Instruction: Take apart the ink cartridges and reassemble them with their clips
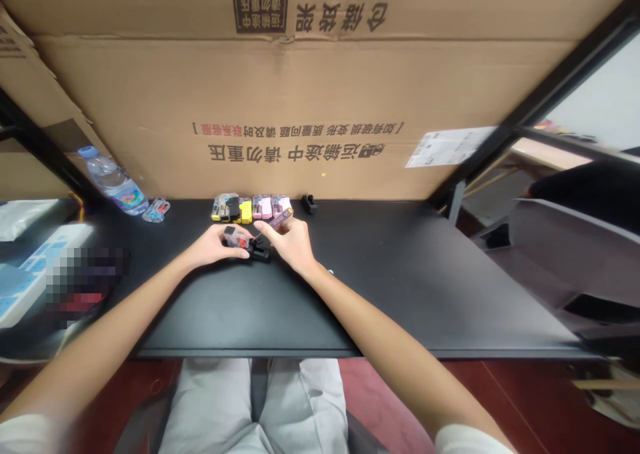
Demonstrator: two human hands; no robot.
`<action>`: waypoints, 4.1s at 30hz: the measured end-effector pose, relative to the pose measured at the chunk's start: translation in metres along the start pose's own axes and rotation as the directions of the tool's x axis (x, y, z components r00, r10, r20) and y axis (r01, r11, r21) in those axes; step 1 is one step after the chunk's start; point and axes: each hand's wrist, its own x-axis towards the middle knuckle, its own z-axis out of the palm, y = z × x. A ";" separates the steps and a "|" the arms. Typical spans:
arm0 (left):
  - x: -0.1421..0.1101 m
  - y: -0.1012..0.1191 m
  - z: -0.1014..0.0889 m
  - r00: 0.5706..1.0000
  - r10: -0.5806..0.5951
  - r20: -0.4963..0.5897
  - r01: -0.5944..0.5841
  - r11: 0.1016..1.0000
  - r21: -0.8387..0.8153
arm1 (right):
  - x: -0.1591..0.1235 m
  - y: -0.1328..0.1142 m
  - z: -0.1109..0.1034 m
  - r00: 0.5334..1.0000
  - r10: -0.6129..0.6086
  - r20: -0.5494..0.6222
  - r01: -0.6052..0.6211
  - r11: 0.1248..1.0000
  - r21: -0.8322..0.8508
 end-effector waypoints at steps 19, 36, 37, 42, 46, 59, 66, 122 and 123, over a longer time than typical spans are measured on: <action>0.000 0.005 -0.001 1.000 -0.011 -0.028 0.012 0.999 0.035 | -0.003 -0.013 -0.008 0.935 -0.228 0.273 0.250 0.967 -0.047; 0.002 0.001 -0.007 0.951 0.118 -0.286 -0.104 0.993 0.064 | -0.002 -0.002 -0.007 0.958 -0.263 0.112 0.272 0.959 -0.075; 0.002 0.002 -0.009 0.932 0.122 -0.340 -0.113 0.993 0.045 | -0.003 -0.002 -0.007 0.948 -0.268 0.169 0.286 0.954 -0.089; 0.005 0.007 -0.013 0.893 0.071 -0.444 -0.119 0.990 -0.081 | -0.010 -0.003 -0.001 0.897 -0.205 0.391 0.258 0.962 -0.088; 0.009 0.005 -0.014 0.866 0.056 -0.497 -0.138 0.982 -0.128 | -0.009 -0.001 0.000 0.870 -0.185 0.457 0.251 0.964 -0.087; 0.007 0.004 -0.010 0.940 0.022 -0.340 -0.084 0.982 -0.170 | 0.015 0.005 -0.022 0.958 -0.269 0.096 0.271 0.962 -0.013; 0.006 0.007 0.008 0.961 0.063 -0.271 -0.106 0.984 -0.146 | 0.004 -0.002 -0.012 0.872 -0.403 0.278 0.459 0.871 -0.174; -0.003 0.007 -0.053 0.875 0.118 -0.469 -0.066 0.990 0.126 | 0.042 0.024 -0.064 0.929 -0.349 -0.124 0.282 0.883 -0.374; -0.003 0.002 -0.064 0.834 0.093 -0.543 -0.017 0.990 0.143 | 0.048 0.032 -0.076 0.921 -0.314 -0.228 0.187 0.875 -0.447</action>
